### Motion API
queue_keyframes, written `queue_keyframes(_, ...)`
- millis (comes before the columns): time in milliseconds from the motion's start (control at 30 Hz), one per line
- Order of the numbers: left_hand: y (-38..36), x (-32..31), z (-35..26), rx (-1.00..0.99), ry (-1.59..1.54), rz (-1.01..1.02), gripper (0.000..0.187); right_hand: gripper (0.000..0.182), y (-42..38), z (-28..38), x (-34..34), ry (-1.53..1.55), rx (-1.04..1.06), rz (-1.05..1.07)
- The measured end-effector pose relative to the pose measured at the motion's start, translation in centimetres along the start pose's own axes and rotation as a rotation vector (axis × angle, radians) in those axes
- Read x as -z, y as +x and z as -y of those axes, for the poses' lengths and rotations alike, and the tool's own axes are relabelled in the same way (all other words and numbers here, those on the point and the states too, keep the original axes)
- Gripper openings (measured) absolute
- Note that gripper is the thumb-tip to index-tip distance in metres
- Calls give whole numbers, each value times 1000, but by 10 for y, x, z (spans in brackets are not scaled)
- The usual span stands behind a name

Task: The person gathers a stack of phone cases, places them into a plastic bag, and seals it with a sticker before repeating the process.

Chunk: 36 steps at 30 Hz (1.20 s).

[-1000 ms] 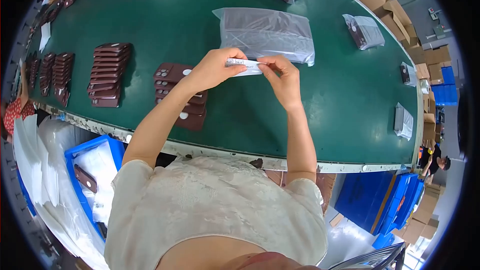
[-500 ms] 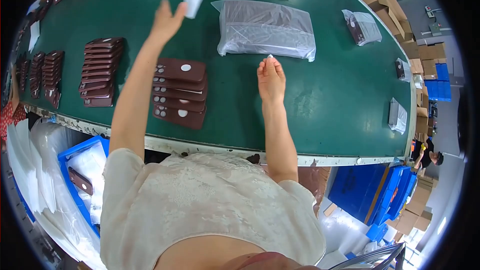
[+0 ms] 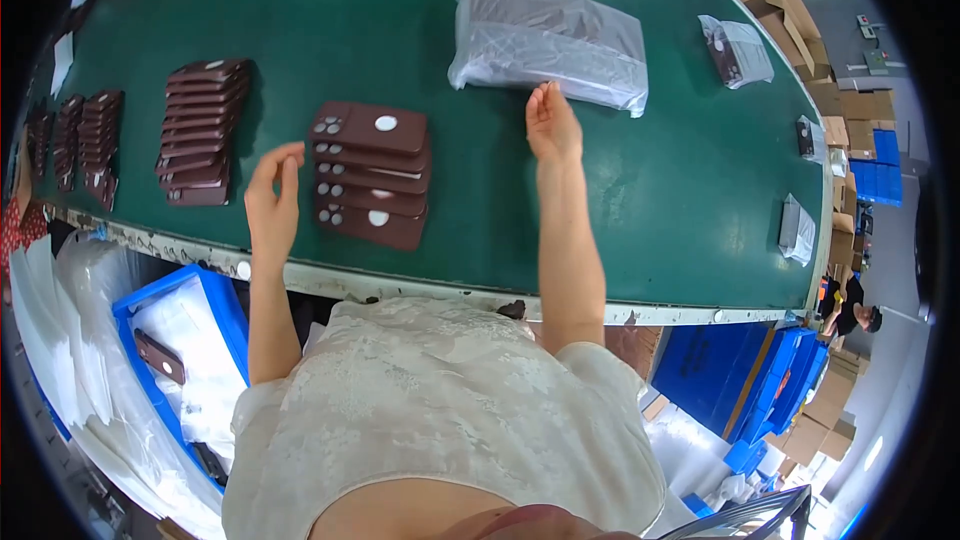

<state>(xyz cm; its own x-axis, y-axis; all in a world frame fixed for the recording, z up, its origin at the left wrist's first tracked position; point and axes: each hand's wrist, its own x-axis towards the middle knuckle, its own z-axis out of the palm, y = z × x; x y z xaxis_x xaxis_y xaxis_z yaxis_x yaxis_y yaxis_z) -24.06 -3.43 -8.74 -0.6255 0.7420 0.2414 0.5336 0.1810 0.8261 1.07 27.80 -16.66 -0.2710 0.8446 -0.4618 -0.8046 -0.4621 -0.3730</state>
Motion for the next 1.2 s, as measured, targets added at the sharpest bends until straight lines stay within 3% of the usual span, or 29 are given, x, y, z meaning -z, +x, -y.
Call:
queue_keyframes(33, -20, 4, 6, 170, -165, 12, 22, 16, -3, 8, 0, -249, 8, 18)
queue_keyframes(67, -38, 9, 10, 192, -158, 2, 22, 18, -5, 13, -2, -501, 10, 44)
queue_keyframes(100, -55, 12, 8, 361, -221, 142, 23, 20, -9, 9, -10, -754, 8, 82)
queue_keyframes(133, -70, 15, 5, 527, -291, 272, 26, 20, -19, 1, -22, -770, -19, 99)
queue_keyframes(167, -83, 17, 2, 543, -292, 237, 26, 24, -38, -7, -36, -1006, 26, 179)
queue_keyframes(233, -101, 17, -8, 867, -542, 467, 27, 33, -69, -24, -62, -1467, 143, 365)
queue_keyframes(267, -106, 13, -10, 880, -547, 436, 27, 33, -78, -40, -69, -1474, 123, 393)
queue_keyframes(333, -109, -2, -12, 930, -1104, 184, 30, 50, -97, -68, -78, -1656, 448, 1046)
queue_keyframes(367, -107, -8, -14, 927, -1105, 159, 30, 50, -103, -75, -80, -1649, 441, 1071)
queue_keyframes(467, -88, -32, -16, 811, -1212, 165, 31, 72, -120, -87, -88, -1950, 800, 1328)
queue_keyframes(500, -81, -42, -16, 720, -1210, 178, 31, 72, -127, -86, -90, -1948, 800, 1359)
queue_keyframes(567, -64, -52, -12, 538, -1196, 211, 31, 79, -145, -78, -92, -2028, 793, 1318)
queue_keyframes(633, -38, -39, -20, 546, -1053, 263, 31, 83, -146, -75, -94, -2074, 793, 1305)
queue_keyframes(700, -14, -36, -8, 558, -904, 322, 30, 86, -138, -71, -91, -2049, 577, 1103)
queue_keyframes(767, 8, -37, 17, 265, -308, -169, 34, 87, -134, -74, -90, -2022, 480, 1007)
queue_keyframes(800, 16, -39, 22, 273, -306, -172, 34, 87, -137, -77, -88, -1945, 523, 1042)
queue_keyframes(900, 34, -47, 5, -34, -546, 47, 37, 87, -155, -85, -67, -1795, 593, 1122)
queue_keyframes(1000, 30, -48, 4, -81, -524, 176, 36, 85, -162, -97, -37, -1680, 887, 751)
queue_keyframes(1033, 24, -47, 4, -94, -509, 257, 36, 85, -162, -97, -32, -1684, 873, 758)
queue_keyframes(1067, 18, -49, 4, -78, -507, 252, 36, 85, -161, -97, -27, -1714, 893, 789)
queue_keyframes(1167, 6, -56, -10, 224, -616, 47, 36, 84, -169, -92, -21, -1794, 952, 871)
queue_keyframes(1200, 2, -51, -20, 67, -565, -19, 36, 84, -173, -87, -32, -1804, 984, 897)
